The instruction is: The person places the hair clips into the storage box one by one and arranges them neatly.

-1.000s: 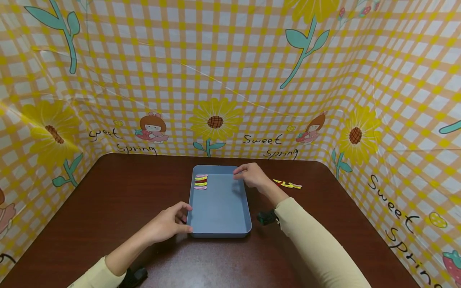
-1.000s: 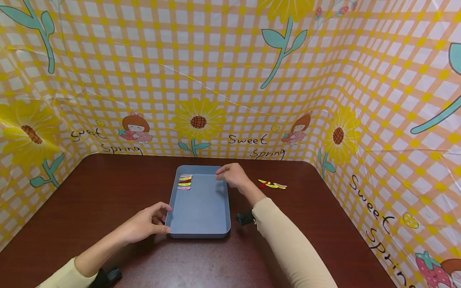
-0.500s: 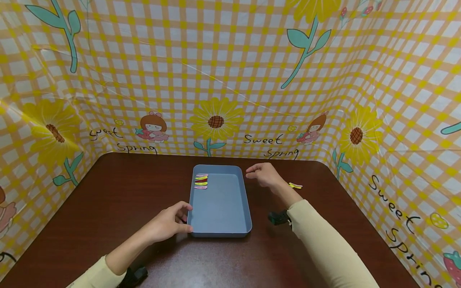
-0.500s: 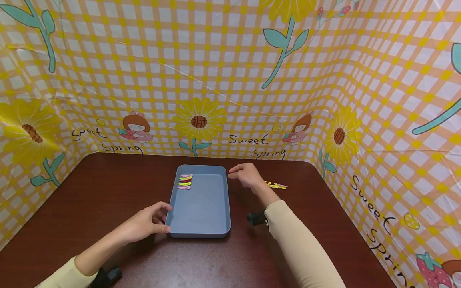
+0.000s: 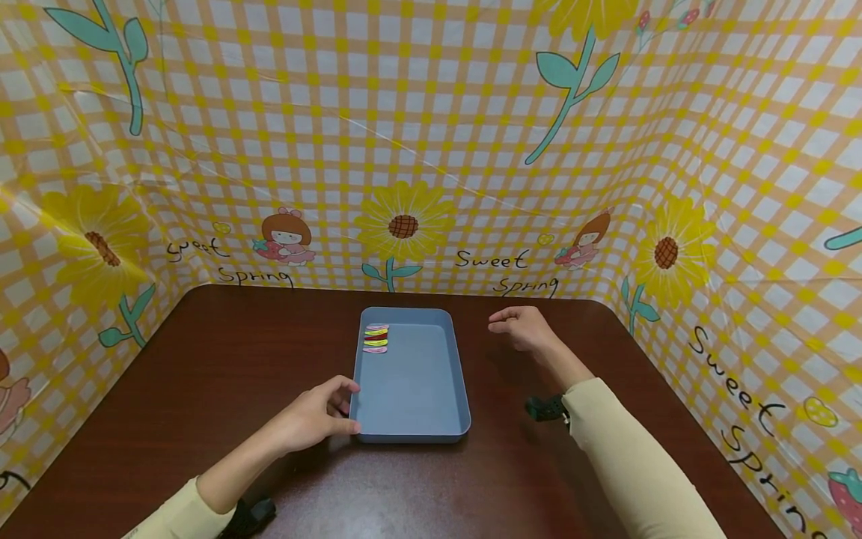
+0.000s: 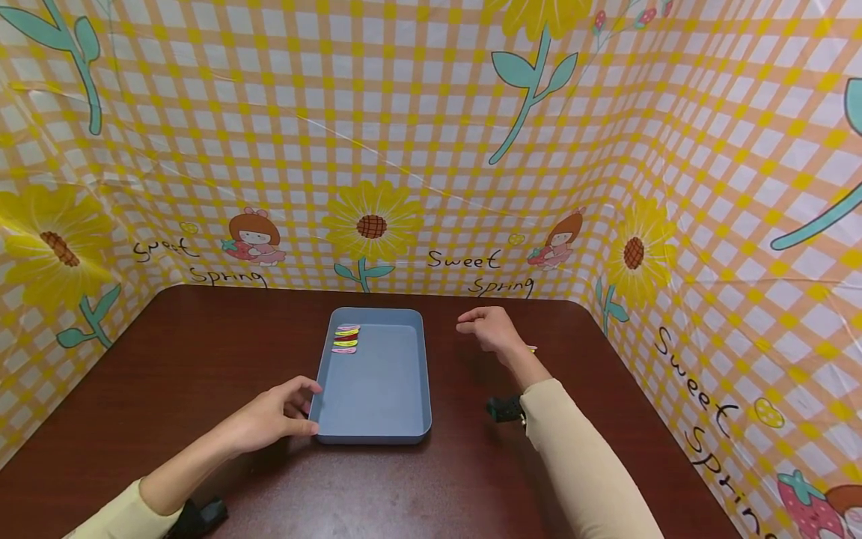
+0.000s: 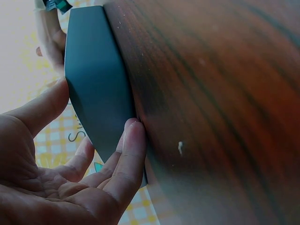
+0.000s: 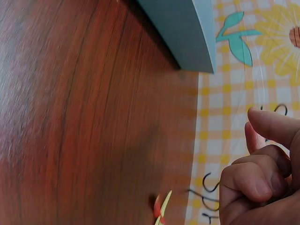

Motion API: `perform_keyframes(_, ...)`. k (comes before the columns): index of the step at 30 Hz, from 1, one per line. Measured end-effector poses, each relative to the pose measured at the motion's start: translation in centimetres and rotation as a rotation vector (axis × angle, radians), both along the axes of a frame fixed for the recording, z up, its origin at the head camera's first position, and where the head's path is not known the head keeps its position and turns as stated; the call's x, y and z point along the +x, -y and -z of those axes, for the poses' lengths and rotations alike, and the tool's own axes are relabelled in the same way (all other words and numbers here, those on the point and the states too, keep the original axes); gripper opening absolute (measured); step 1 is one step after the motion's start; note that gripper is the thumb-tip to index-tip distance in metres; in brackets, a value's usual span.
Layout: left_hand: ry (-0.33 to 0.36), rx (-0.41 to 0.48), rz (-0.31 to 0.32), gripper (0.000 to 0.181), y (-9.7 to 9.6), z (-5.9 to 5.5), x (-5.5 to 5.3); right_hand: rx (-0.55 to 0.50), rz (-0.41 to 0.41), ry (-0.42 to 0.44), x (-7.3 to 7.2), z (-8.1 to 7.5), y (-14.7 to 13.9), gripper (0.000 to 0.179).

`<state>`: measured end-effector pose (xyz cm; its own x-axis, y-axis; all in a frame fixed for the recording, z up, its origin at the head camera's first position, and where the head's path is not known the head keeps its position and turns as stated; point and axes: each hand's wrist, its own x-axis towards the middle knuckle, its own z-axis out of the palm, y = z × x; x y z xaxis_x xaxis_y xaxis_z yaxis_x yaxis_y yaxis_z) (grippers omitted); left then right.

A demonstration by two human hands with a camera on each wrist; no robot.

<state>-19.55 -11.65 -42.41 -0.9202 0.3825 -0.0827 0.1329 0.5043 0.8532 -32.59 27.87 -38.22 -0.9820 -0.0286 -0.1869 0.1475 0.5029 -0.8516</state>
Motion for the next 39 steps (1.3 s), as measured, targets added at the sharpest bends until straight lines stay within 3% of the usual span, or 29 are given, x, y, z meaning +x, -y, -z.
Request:
perform_keyframes(4,-0.002,-0.001,0.006,0.056,0.1,0.0,0.0,0.004,0.033,0.006,0.0,0.2,-1.1,0.037)
perform_keyframes(21,0.013,0.001,0.004,0.054,0.0,0.0,-0.2,-0.052,0.030,-0.004,0.4,-0.4,-6.0,0.042)
perform_keyframes(39,0.013,-0.001,0.003,0.054,0.1,0.1,-0.2,-0.051,0.096,-0.014,0.3,1.3,-10.1,0.051)
